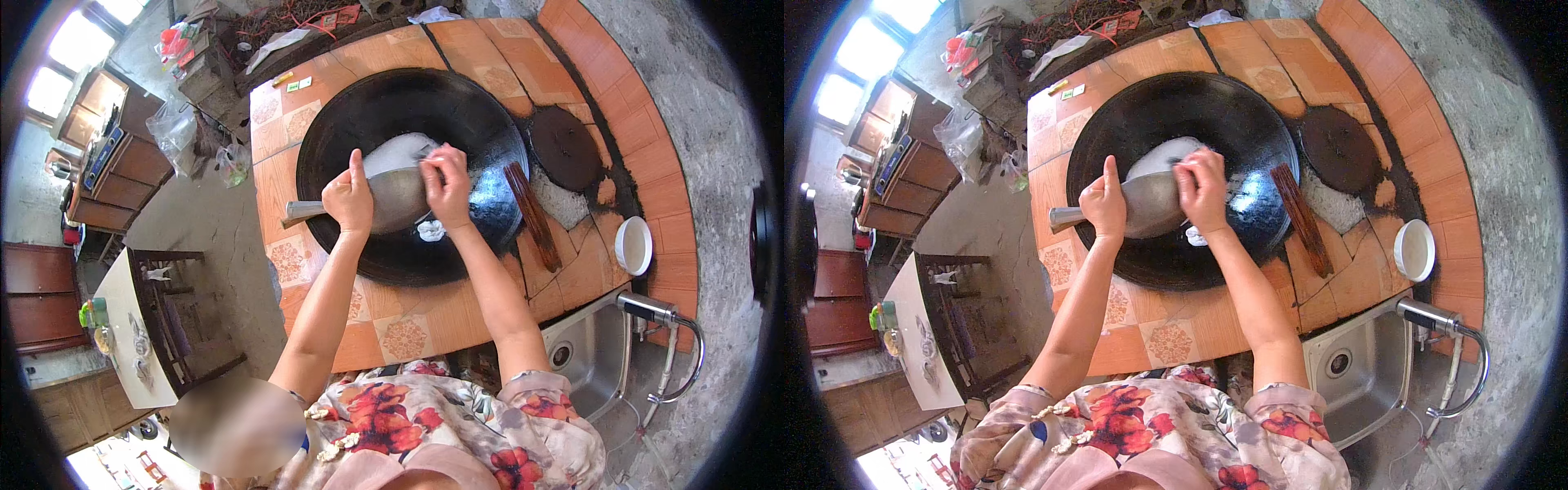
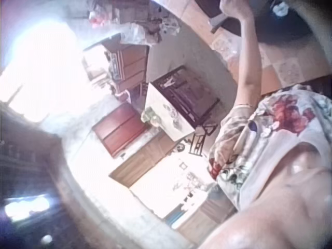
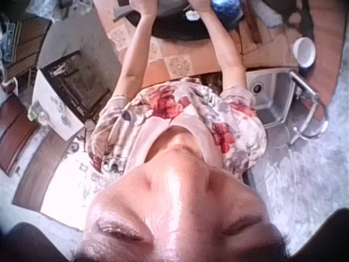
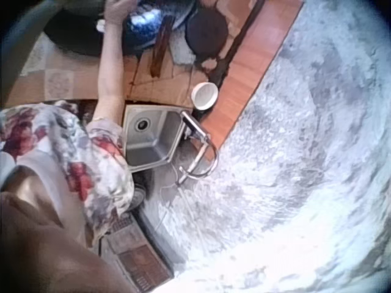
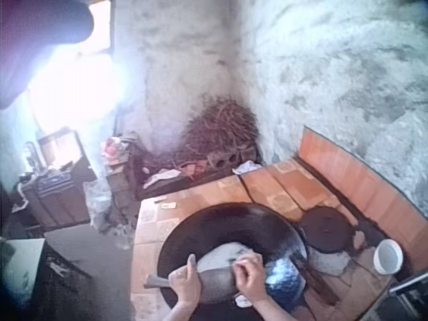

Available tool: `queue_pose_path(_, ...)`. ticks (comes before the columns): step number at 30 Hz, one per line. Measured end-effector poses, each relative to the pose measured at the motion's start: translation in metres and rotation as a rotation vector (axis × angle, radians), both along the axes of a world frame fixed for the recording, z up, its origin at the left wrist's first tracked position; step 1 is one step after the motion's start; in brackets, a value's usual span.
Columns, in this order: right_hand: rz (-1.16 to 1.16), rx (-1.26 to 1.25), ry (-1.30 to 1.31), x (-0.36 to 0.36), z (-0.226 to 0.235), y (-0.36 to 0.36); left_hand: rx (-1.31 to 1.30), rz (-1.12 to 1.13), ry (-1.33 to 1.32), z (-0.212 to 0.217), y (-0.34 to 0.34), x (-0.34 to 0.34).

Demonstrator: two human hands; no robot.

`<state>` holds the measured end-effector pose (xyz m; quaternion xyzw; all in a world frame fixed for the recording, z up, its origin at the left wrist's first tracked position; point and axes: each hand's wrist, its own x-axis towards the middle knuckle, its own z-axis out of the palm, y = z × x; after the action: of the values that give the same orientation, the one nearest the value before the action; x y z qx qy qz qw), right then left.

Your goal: The person washes bowls and a small pot at a sink using a cloth, places them in a wooden cabinet, and then washes a large wok with a scrubber.

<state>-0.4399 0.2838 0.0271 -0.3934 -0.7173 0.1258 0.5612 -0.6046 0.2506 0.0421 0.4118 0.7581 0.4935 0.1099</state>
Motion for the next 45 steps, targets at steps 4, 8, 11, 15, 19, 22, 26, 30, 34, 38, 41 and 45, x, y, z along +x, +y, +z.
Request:
queue_pose_path(4,0.059,0.003,0.119,-0.026,0.011,-0.016,0.071,0.011,0.037,0.008,0.003,0.004)
queue_pose_path(8,0.249,0.028,0.091,-0.042,0.014,-0.011,0.124,0.092,-0.462,-0.02,0.013,-0.034)
queue_pose_path(11,-0.178,-0.243,0.269,-0.029,-0.062,0.017,0.234,0.19,-0.952,-0.032,0.01,-0.053)
queue_pose_path(15,-0.436,-0.49,-0.173,0.01,-0.218,0.055,0.292,-0.06,-1.543,-0.019,0.006,-0.048)
queue_pose_path(19,-0.295,-0.445,-0.171,-0.067,-0.227,-0.006,0.409,-0.172,-1.629,-0.037,0.005,-0.056)
queue_pose_path(22,-0.013,-0.459,-0.161,-0.067,-0.22,-0.022,0.382,-0.178,-1.649,-0.043,0.013,-0.054)
queue_pose_path(26,-0.025,-0.787,0.053,-0.022,-0.163,-0.007,0.402,-0.116,-1.659,-0.038,0.021,-0.059)
queue_pose_path(30,-0.104,-0.498,0.269,-0.004,-0.053,-0.014,0.327,0.074,-1.679,-0.07,0.019,-0.049)
queue_pose_path(34,-0.123,-0.746,0.609,0.016,-0.099,-0.001,0.043,0.162,-1.726,-0.09,0.021,-0.015)
queue_pose_path(38,0.0,-1.117,1.075,0.042,-0.095,-0.016,-0.14,0.268,-1.857,-0.082,0.012,0.011)
queue_pose_path(41,0.165,-1.279,1.345,0.053,-0.069,-0.019,-0.18,0.261,-1.893,-0.082,0.005,0.018)
queue_pose_path(45,0.43,-1.245,1.504,0.065,-0.045,-0.022,-0.177,0.22,-1.893,-0.097,-0.004,0.022)
